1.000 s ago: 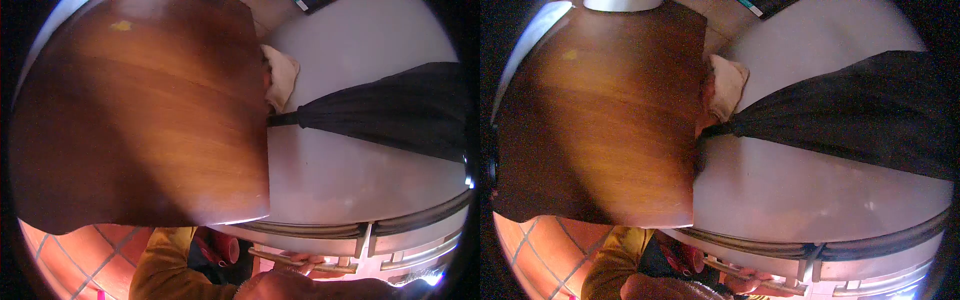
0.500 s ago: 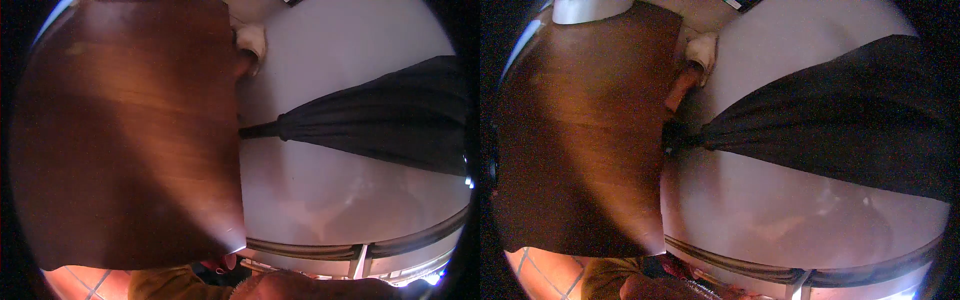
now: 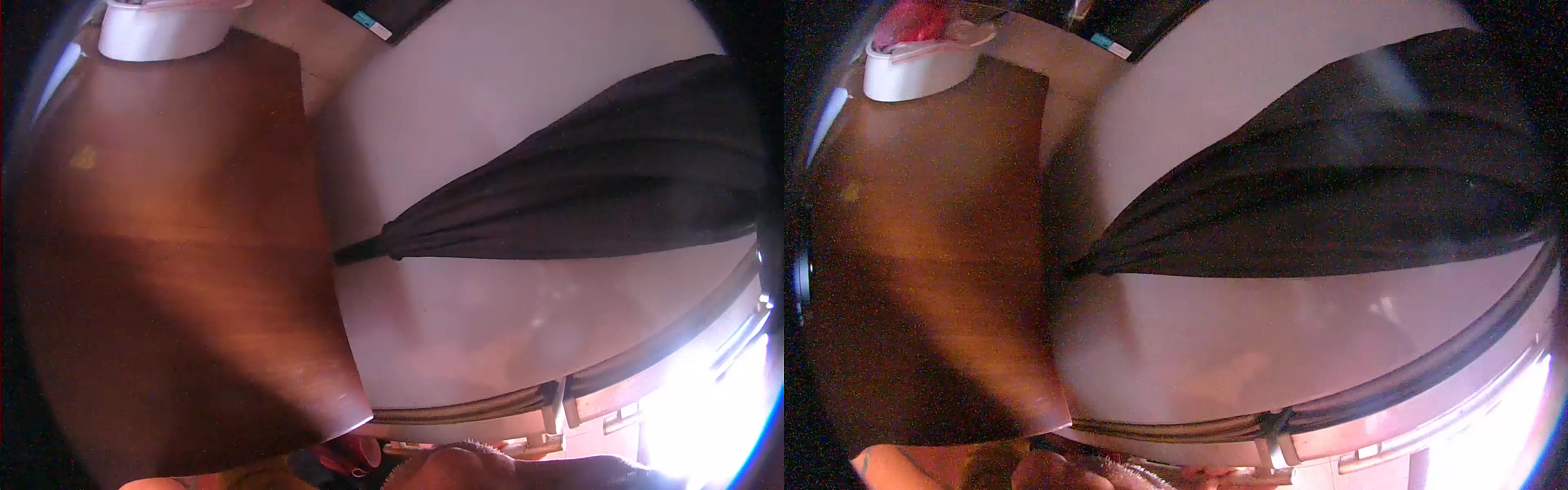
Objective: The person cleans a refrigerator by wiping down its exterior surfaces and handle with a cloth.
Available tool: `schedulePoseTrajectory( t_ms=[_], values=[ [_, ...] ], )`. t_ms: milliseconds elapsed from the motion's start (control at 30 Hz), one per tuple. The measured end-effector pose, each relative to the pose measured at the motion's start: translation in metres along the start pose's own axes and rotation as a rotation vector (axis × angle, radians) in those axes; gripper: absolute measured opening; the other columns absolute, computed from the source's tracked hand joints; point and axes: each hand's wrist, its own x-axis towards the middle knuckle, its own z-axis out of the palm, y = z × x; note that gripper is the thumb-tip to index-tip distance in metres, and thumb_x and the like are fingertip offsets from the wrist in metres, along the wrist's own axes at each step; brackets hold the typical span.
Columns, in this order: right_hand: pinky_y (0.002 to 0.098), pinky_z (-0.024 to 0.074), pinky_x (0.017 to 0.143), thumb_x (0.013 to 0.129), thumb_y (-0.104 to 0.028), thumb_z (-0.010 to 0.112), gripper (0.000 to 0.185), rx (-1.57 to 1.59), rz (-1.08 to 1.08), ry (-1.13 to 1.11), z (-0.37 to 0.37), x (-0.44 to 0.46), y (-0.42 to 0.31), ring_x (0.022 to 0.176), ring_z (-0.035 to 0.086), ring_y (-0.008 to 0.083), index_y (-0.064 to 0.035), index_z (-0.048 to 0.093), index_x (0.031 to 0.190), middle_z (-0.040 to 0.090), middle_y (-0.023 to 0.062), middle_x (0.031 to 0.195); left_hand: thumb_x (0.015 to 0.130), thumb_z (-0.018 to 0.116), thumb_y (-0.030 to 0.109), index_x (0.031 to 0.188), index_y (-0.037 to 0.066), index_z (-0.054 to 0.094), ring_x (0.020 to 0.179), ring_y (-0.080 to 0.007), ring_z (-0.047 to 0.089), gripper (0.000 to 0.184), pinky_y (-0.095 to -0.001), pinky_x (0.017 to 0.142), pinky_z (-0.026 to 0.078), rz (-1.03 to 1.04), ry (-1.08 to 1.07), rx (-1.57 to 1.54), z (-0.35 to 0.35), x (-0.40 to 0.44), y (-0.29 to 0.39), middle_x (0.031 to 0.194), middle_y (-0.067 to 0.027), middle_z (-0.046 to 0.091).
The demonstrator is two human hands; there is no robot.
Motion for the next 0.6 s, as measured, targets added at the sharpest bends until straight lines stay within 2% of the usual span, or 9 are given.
schedulePoseTrajectory(
  t_ms=[333,600],
  values=[
    [0.0278,0.0498,0.06,0.094,-0.022,0.053,0.053,0.001,-0.003,0.001,0.009,-0.005,-0.005,0.066,0.051,0.0132,-0.0134,0.035,0.143,0.051,0.0084,0.091,0.09,0.058,0.019,0.117,0.009,0.059,0.098,-0.0164,0.06,0.029,-0.0319,0.087,0.05,-0.012,0.003,0.012,-0.01,0.003,-0.007,0.11,-0.0014,0.063],
    [0.0284,0.0504,0.06,0.094,-0.023,0.053,0.052,0.089,0.048,0.042,-0.003,-0.008,-0.025,0.067,0.051,0.0134,-0.013,0.037,0.143,0.051,0.0084,0.09,0.09,0.059,0.019,0.117,0.009,0.059,0.097,-0.0155,0.061,0.029,-0.0315,0.086,0.05,0.06,0.042,0.002,-0.02,-0.001,0.007,0.109,-0.0005,0.064]
  ],
)
